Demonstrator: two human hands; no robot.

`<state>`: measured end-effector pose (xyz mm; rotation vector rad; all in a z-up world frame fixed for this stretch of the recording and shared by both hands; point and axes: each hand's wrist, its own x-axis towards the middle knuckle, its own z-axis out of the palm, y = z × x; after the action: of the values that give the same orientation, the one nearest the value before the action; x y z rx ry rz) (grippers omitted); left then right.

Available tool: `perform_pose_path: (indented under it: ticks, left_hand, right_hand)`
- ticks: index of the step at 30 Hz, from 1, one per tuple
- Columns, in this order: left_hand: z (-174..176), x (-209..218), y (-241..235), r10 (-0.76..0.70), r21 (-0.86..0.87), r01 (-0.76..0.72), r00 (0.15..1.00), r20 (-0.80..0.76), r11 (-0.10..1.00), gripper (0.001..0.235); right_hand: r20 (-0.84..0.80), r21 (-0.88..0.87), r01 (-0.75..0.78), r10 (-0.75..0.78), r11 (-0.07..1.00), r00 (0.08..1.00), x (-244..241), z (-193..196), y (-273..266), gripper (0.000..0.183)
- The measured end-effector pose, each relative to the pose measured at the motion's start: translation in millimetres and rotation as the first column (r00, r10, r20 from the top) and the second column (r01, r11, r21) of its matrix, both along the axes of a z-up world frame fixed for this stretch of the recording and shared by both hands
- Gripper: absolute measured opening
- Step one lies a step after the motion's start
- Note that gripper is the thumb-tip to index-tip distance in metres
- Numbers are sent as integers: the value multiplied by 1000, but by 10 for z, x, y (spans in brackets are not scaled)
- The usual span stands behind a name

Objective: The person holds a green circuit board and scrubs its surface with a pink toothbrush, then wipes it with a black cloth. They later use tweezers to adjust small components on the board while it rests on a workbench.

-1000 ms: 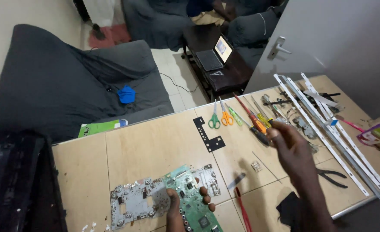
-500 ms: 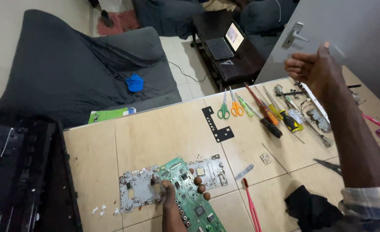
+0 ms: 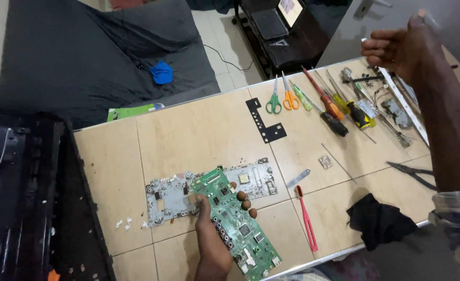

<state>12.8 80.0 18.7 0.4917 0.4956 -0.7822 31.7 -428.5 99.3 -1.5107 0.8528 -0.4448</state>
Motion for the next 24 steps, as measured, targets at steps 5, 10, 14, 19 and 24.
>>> perform_pose_path:
  ticks: [5, 10, 14, 19, 24]
  left_hand:
    - [-107, 27, 23, 4, -83, -3, 1000, 21, 997, 71]
    - [-140, 70, 53, 32, -74, -33, 999, -6, 997, 69]
    - [-105, 83, 114, 53, -72, -51, 998, 27, 996, 70]
    - [-107, 93, 183, 83, -33, -83, 997, -8, 996, 72]
    - [-106, 102, 158, 89, -52, -89, 996, -10, 995, 71]
  right_hand:
    - [-7, -69, 7, -7, 998, 1000, 32, 153, 38, 89]
    - [37, -6, -43, 43, 999, 998, 180, -93, -562, 91]
    - [-26, -79, -125, 123, 989, 992, 135, 10, -484, 107]
    - [-267, -47, -18, 5, 999, 964, 255, 131, -522, 93]
    - [-357, -113, -42, -1, 993, 934, 367, 239, -509, 91]
